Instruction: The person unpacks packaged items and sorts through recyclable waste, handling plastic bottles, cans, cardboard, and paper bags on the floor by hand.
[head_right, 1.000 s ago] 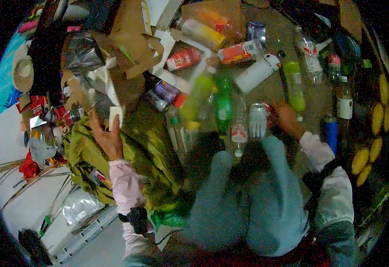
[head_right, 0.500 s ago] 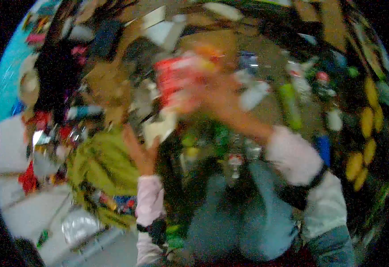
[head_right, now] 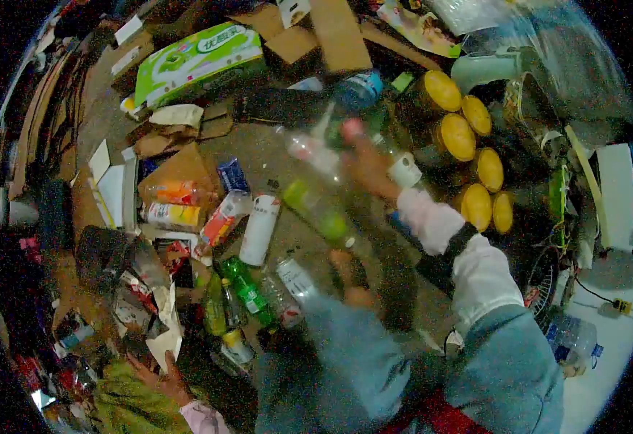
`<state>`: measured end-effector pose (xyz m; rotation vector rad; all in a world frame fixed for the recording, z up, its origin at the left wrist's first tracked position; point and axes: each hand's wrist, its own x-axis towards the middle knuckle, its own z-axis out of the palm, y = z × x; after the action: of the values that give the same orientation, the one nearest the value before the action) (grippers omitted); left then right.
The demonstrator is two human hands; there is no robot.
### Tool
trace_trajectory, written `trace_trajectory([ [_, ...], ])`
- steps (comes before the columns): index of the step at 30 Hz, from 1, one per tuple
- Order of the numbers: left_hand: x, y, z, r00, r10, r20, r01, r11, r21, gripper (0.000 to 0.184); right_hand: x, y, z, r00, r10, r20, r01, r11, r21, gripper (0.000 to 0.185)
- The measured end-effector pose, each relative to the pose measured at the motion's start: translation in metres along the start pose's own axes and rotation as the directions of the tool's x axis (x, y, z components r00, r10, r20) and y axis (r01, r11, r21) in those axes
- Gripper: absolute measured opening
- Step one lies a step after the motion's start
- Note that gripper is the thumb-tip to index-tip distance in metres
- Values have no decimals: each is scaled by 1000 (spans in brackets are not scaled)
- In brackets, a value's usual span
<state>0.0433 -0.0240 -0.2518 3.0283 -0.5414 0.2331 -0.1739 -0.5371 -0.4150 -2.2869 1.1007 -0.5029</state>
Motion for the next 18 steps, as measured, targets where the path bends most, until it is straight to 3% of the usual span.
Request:
trace_trajectory([
  [1, 0, 4, -2, 1000, -9, 3, 9, 1000, -2, 79, 10, 9, -11, 978, -147, -147, 110, 965, -237, 45],
  [2, 2, 6, -3, 998, 49, -26, -45, 988, 145, 77, 21, 15, -17, 992, -81, -96, 51, 958, -283, 50],
  [4, -11, -78, 43, 978, -105, 183, 112, 993, -26, 74, 36, 21, -24, 998, 62, -4, -59, 927, -370, 62],
  [6, -9, -93, 58, 983, -90, 157, 96, 995, -35, 73, 35, 49, 0, 975, 95, 200, 9, 886, -464, 68],
  [8, -11, -55, 53, 990, 100, -100, -88, 988, 124, 72, 23, 34, -7, 918, -10, 396, 167, 917, -363, 70],
  [9, -11, -55, 53, 993, 76, -89, -67, 993, 99, 71, 9, 43, 15, 885, 86, 458, 117, 911, -396, 69],
  [11, -13, -63, 53, 998, 27, -59, -24, 998, 56, 70, -20, 48, 25, 866, 0, 501, 164, 944, -285, 68],
  [12, -8, -54, 48, 999, 12, -36, -11, 1000, 27, 68, -33, 29, 6, 872, -177, 457, 266, 954, -137, 68],
  [14, 1, -28, 30, 1000, -22, 7, 22, 999, -27, 65, -36, 4, -21, 855, -328, 402, 368, 930, -23, 67],
  [15, 3, -27, 31, 1000, -8, 5, 9, 1000, -13, 64, -34, -3, -29, 853, -307, 422, 361, 931, -52, 65],
  [17, 7, -34, 35, 999, 50, -21, -48, 997, 57, 61, -27, 17, -20, 839, -165, 518, 351, 892, -285, 61],
  [18, 8, -39, 36, 994, 96, -43, -91, 989, 115, 60, -13, 56, 3, 825, -30, 565, 353, 808, -472, 59],
])
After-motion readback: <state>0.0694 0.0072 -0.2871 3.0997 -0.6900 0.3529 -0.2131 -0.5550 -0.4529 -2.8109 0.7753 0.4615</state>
